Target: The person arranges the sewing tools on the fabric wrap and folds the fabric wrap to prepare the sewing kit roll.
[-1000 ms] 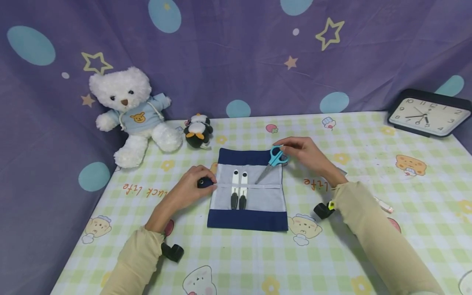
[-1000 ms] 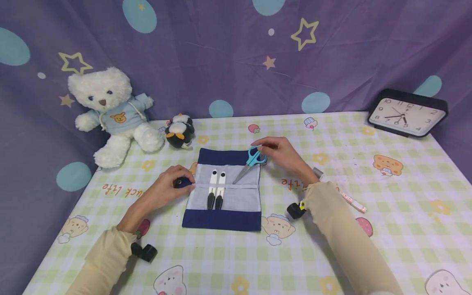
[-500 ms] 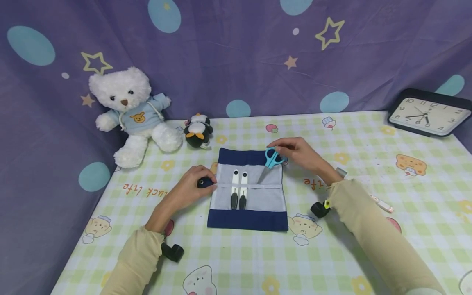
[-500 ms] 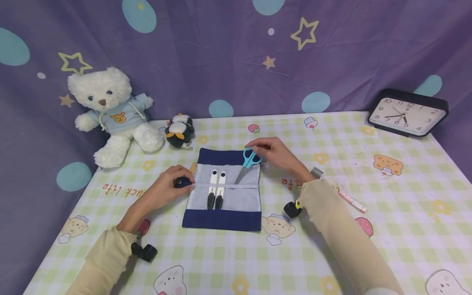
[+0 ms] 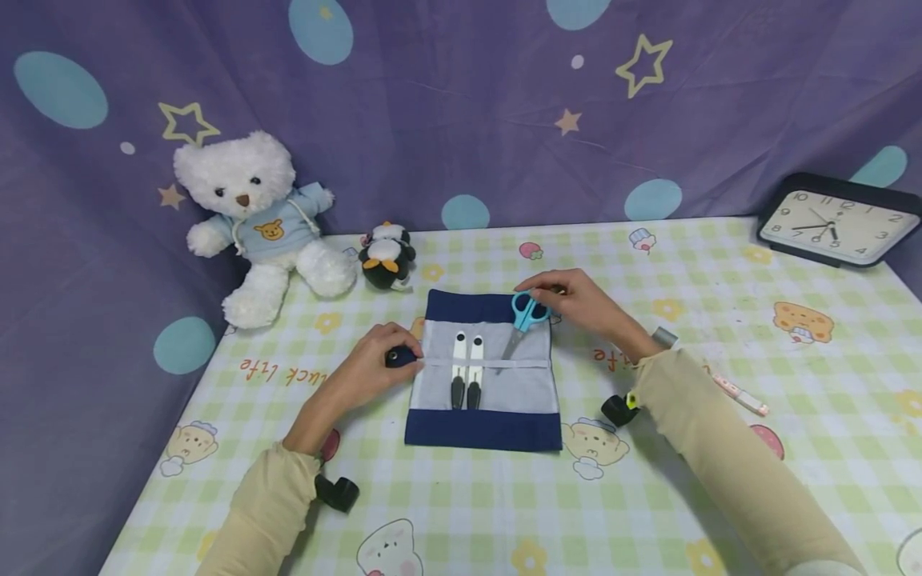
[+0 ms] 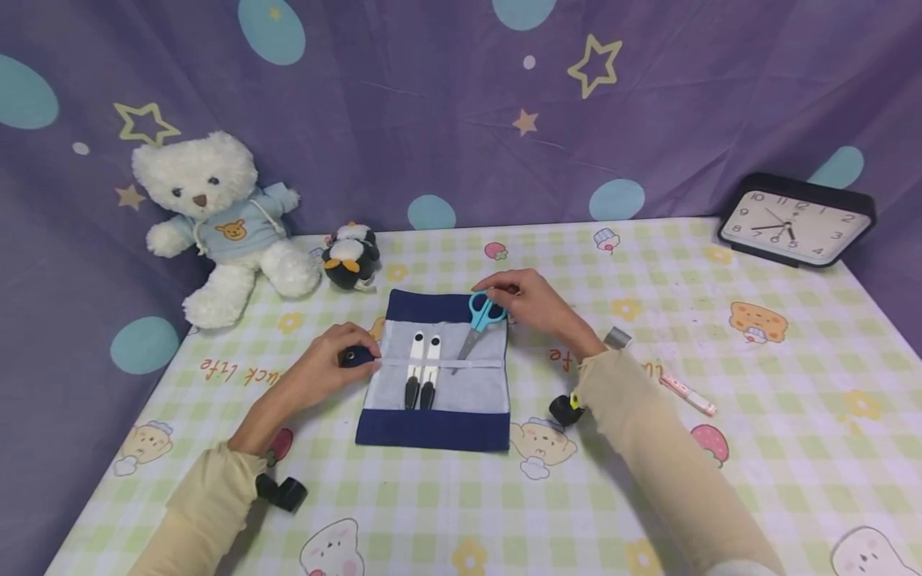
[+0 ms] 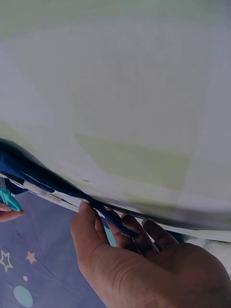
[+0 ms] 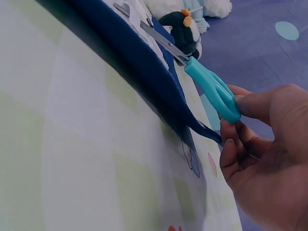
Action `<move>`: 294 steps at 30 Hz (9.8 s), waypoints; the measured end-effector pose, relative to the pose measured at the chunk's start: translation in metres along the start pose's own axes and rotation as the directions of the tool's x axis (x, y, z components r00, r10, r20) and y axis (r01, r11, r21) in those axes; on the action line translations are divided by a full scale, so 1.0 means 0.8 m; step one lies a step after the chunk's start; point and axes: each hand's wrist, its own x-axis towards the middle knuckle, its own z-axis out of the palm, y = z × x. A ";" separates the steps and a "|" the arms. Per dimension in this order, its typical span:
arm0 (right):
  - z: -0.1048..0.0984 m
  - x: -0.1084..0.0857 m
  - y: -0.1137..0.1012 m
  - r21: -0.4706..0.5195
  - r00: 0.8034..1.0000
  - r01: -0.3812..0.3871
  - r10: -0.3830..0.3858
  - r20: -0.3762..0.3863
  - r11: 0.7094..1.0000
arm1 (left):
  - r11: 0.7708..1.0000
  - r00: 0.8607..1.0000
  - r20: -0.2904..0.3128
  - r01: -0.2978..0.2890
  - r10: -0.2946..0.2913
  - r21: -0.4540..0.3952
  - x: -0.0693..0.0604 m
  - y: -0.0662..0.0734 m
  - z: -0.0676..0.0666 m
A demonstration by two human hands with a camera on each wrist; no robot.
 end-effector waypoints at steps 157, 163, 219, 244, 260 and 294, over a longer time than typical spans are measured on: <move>-0.009 -0.042 -0.024 -0.256 0.998 0.049 -0.059 -0.030 0.965 | 1.000 1.000 0.014 0.007 -0.007 0.003 -0.001 -0.001 0.000; -0.034 -0.071 -0.016 -0.312 0.989 0.046 -0.088 -0.122 0.949 | 1.000 1.000 0.021 0.014 -0.014 -0.001 -0.001 0.002 -0.002; -0.085 -0.192 0.033 -0.410 0.951 -0.236 0.122 -0.286 0.881 | 0.945 0.938 0.150 -0.323 0.313 0.047 0.068 0.094 0.082; -0.084 -0.195 0.033 -0.373 0.931 -0.292 0.174 -0.320 0.881 | 0.957 0.952 0.155 -0.280 0.266 0.078 0.073 0.093 0.092; -0.083 -0.199 0.035 -0.360 0.925 -0.288 0.161 -0.345 0.887 | 0.954 0.950 0.153 -0.287 0.272 0.090 0.073 0.093 0.091; -0.073 -0.186 0.027 -0.258 0.923 -0.159 0.051 -0.383 0.953 | 0.957 0.954 0.144 -0.278 0.265 0.082 0.073 0.094 0.090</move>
